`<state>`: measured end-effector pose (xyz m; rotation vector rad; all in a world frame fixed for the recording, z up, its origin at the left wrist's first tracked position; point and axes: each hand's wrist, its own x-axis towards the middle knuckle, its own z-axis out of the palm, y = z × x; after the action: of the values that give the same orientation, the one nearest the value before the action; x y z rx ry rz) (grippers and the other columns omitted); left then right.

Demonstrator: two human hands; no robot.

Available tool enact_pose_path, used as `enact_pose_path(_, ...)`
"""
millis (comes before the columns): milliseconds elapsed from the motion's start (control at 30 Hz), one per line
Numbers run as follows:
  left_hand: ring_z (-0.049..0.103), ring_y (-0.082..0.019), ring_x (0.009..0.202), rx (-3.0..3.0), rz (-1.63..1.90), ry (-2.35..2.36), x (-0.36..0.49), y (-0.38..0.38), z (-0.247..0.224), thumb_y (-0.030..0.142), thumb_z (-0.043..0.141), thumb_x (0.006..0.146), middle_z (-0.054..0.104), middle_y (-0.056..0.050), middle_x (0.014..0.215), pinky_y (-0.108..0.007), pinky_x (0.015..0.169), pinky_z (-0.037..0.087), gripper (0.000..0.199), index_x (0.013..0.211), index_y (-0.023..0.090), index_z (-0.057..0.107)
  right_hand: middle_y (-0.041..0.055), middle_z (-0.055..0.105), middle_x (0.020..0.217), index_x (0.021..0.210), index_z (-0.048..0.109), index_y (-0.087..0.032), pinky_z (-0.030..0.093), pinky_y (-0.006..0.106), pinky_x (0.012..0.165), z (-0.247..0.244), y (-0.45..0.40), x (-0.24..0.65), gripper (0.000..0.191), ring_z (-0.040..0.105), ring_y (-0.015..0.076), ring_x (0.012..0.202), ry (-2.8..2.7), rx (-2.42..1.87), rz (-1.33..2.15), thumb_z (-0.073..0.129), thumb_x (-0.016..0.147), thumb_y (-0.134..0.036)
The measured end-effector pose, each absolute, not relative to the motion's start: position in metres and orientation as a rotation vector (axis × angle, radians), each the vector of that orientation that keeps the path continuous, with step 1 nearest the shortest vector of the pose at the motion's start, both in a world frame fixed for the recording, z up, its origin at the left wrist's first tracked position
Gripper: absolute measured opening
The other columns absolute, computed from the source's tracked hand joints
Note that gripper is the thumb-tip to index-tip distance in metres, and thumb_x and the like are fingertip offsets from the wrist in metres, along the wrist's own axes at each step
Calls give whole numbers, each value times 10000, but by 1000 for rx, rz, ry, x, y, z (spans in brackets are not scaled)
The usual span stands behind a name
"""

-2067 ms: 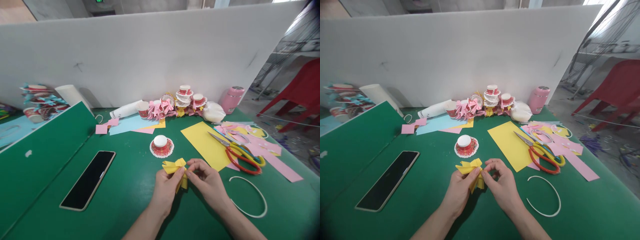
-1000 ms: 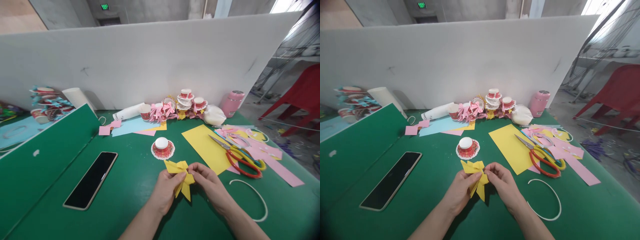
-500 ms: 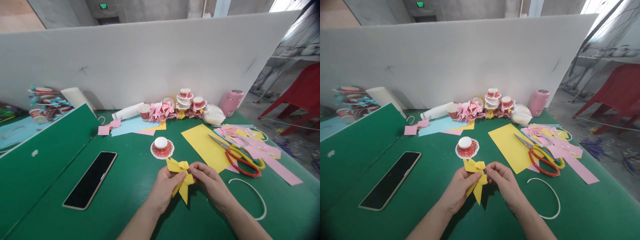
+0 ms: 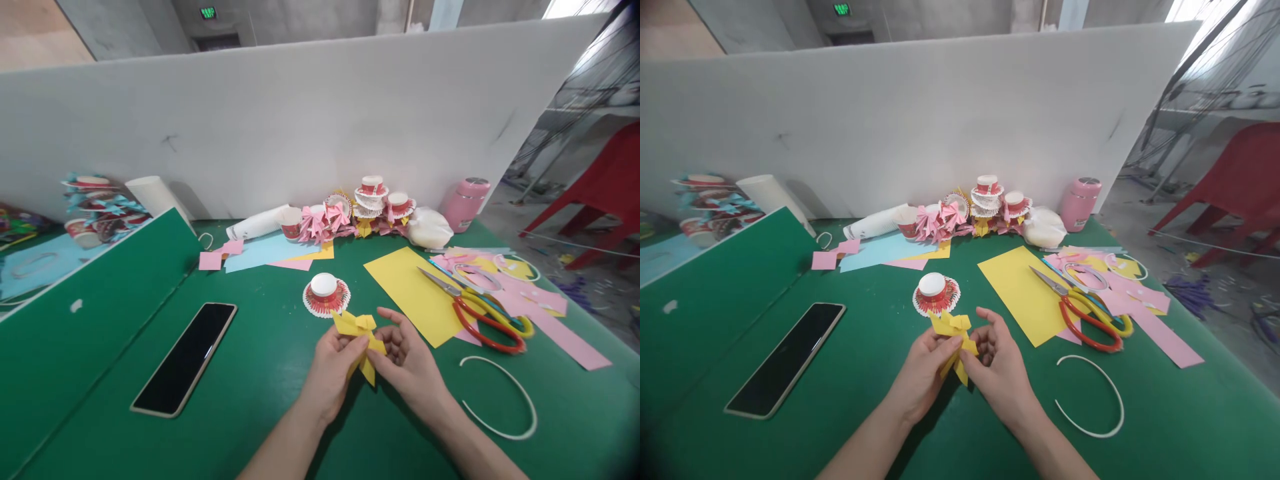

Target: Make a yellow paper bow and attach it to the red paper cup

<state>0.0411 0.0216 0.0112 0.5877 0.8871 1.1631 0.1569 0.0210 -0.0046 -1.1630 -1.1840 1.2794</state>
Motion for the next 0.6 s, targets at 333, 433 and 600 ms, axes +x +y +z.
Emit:
enact_pose_path(333, 530, -200, 938, 1227, 1402, 1251, 44, 12, 9, 189, 633, 689, 582, -64, 948, -299, 839, 401, 123, 811, 188, 648, -23, 526, 693, 1137, 410, -205, 428, 286, 580, 3, 27, 169, 466, 502, 142, 604, -1301, -1300, 725, 576, 702, -230)
enact_pose_path(433, 526, -217, 976, 1307, 1270, 1145, 49, 8, 13, 196, 596, 732, 584, -87, 1010, -325, 881, 395, 221, 945, 187, 653, -9, 549, 742, 1184, 388, -227, 448, 302, 637, -2, 25, 166, 489, 526, 148, 645, -1532, -1292, 463, 521, 723, -135)
enact_pose_path(600, 517, -215, 960, 1232, 1220, 1048, 49, 7, 18, 242, 556, 782, 600, -78, 983, -319, 879, 391, 231, 982, 203, 666, 19, 590, 806, 1236, 366, -239, 473, 322, 661, -4, 21, 164, 573, 564, 177, 710, -1778, -1173, 233, 477, 702, -63)
